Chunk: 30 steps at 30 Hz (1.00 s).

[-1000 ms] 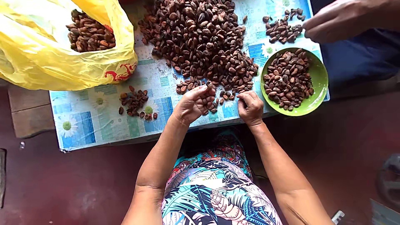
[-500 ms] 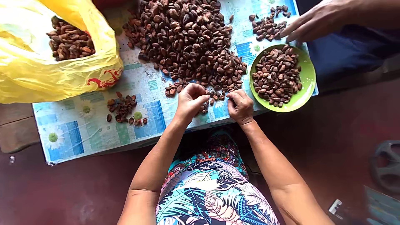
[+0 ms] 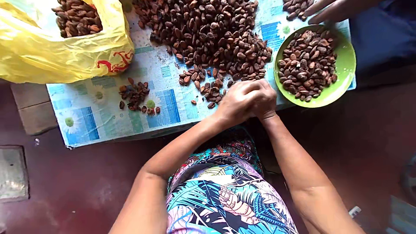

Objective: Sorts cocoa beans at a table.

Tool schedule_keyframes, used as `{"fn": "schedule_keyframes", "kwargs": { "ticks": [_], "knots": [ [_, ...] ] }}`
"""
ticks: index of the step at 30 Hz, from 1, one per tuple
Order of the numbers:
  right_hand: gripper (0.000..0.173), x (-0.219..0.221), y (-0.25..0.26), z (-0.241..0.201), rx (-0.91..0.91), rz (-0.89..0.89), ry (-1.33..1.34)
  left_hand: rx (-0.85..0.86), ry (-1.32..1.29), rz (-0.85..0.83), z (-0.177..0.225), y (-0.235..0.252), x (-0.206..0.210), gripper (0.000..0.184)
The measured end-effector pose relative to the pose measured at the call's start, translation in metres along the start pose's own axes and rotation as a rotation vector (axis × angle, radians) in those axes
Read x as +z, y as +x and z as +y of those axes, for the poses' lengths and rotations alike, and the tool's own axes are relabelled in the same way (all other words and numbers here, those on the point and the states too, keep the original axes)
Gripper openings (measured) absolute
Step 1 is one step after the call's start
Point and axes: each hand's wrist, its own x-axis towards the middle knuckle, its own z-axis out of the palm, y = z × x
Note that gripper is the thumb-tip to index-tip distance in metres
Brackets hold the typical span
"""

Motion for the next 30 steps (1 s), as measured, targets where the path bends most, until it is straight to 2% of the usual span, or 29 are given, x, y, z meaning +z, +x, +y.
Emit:
{"fn": "schedule_keyframes", "kwargs": {
  "ticks": [1, 2, 3, 5, 8, 12, 14, 16, 18, 19, 23, 26, 30],
  "knots": [
    [0.02, 0.051, -0.031, 0.009, -0.195, 0.266, -0.089, -0.037, 0.039, -0.011, -0.008, -0.024, -0.015, 0.018],
    [0.02, 0.07, -0.042, 0.018, -0.327, 0.336, -0.145, -0.074, 0.079, -0.003, -0.018, -0.046, -0.03, 0.018],
    [0.021, 0.074, -0.045, 0.023, -0.389, 0.333, -0.168, -0.111, 0.11, 0.029, -0.028, -0.066, -0.044, 0.017],
    [0.022, 0.069, -0.043, 0.025, -0.409, 0.292, -0.175, -0.225, 0.186, 0.099, -0.044, -0.095, -0.071, 0.017],
    [0.022, 0.068, -0.04, 0.026, -0.405, 0.307, -0.176, -0.453, 0.312, 0.194, -0.057, -0.111, -0.103, 0.02],
    [0.022, 0.066, -0.04, 0.027, -0.401, 0.301, -0.198, -0.639, 0.353, 0.253, -0.061, -0.098, -0.113, 0.024],
    [0.021, 0.066, -0.04, 0.027, -0.402, 0.295, -0.203, -0.704, 0.33, 0.214, -0.063, -0.084, -0.112, 0.026],
    [0.021, 0.066, -0.041, 0.027, -0.396, 0.293, -0.21, -0.756, 0.304, 0.154, -0.067, -0.071, -0.11, 0.036],
    [0.021, 0.065, -0.04, 0.024, -0.378, 0.291, -0.21, -0.767, 0.304, 0.09, -0.07, -0.059, -0.108, 0.05],
    [0.021, 0.065, -0.04, 0.024, -0.373, 0.296, -0.212, -0.754, 0.319, 0.062, -0.071, -0.054, -0.104, 0.05],
    [0.021, 0.065, -0.042, 0.024, -0.375, 0.291, -0.224, -0.608, 0.31, 0.056, -0.067, -0.05, -0.088, 0.026],
    [0.02, 0.065, -0.044, 0.024, -0.365, 0.268, -0.222, -0.497, 0.182, 0.125, -0.069, -0.055, -0.088, 0.028],
    [0.022, 0.067, -0.041, 0.025, -0.378, 0.301, -0.212, -0.651, 0.206, 0.166, -0.077, -0.046, -0.115, 0.03]
  ]
}}
